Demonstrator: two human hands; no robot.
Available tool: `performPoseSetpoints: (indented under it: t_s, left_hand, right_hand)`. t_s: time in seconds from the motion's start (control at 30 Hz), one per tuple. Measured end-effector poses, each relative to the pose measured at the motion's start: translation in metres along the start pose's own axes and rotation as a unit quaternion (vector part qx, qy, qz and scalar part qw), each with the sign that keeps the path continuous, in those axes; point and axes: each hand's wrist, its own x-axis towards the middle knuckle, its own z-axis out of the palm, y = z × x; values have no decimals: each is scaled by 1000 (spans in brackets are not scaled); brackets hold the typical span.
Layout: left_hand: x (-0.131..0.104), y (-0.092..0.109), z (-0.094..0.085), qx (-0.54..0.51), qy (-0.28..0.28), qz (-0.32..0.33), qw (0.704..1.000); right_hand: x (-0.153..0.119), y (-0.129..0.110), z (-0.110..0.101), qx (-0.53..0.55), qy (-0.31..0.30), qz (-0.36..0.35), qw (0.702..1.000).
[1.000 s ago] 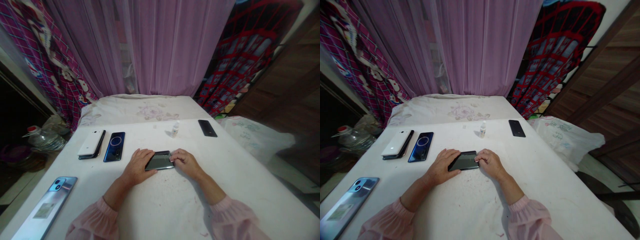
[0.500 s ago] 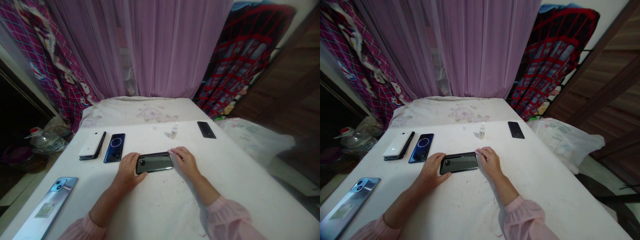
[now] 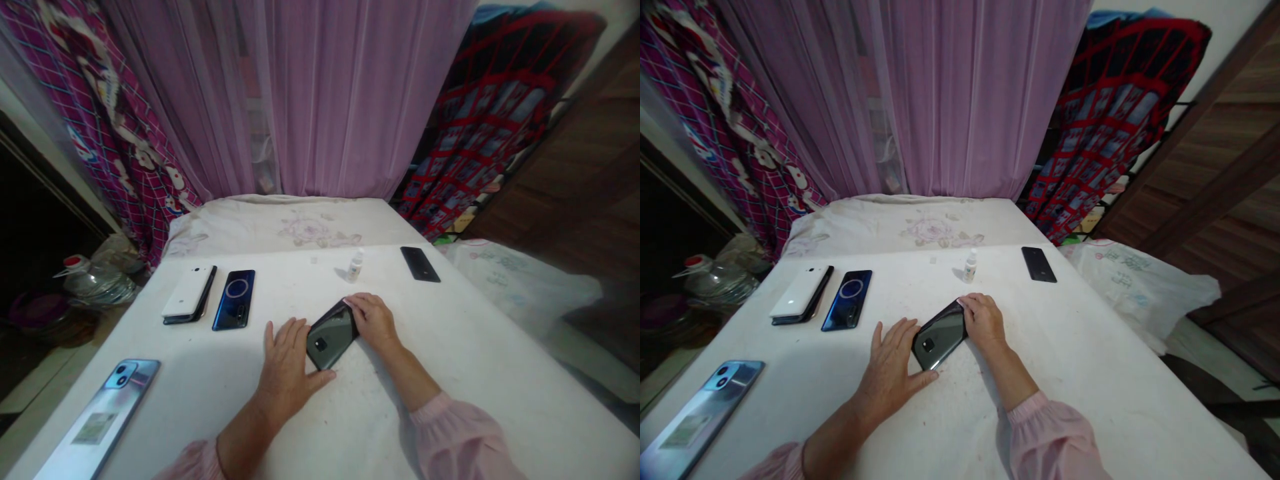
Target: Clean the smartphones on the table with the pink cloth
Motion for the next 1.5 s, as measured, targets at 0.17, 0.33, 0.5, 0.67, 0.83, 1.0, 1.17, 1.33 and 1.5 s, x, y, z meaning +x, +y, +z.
performPoseSetpoints:
  t_s: [0.17, 0.33, 0.5, 0.67, 0.83, 1.0, 1.17, 1.33, 1.5]
  left_hand:
    - [-1, 4, -11, -24, -45, 55, 997]
    - [0, 13, -12, -32, -57, 145, 987]
    - [-3, 17, -4, -17, -45, 188, 981]
    - [-2, 16, -4, -15, -42, 201, 979]
    - [-1, 17, -5, -22, -41, 196, 980]
    - [-1, 18, -4, -27, -49, 183, 982]
    - [-1, 17, -4, -28, -54, 180, 982]
    - [-2, 15, -3, -22, -47, 190, 980]
    - [-1, 17, -4, -28, -47, 184, 982]
  right_hand:
    - [3, -1, 0, -1, -10, -24, 1000]
    - [0, -17, -4, 14, -31, -94, 995]
    - [-9, -26, -7, 53, -76, -163, 982]
    - [-6, -18, -1, 67, -57, -169, 982]
    - [-5, -16, 0, 69, -41, -156, 985]
    - [-15, -27, -9, 111, -83, -211, 968]
    - [-13, -27, -4, 80, -59, -176, 979]
    - [-8, -18, 3, 42, -13, -119, 992]
    - [-13, -23, -1, 99, -43, -172, 979]
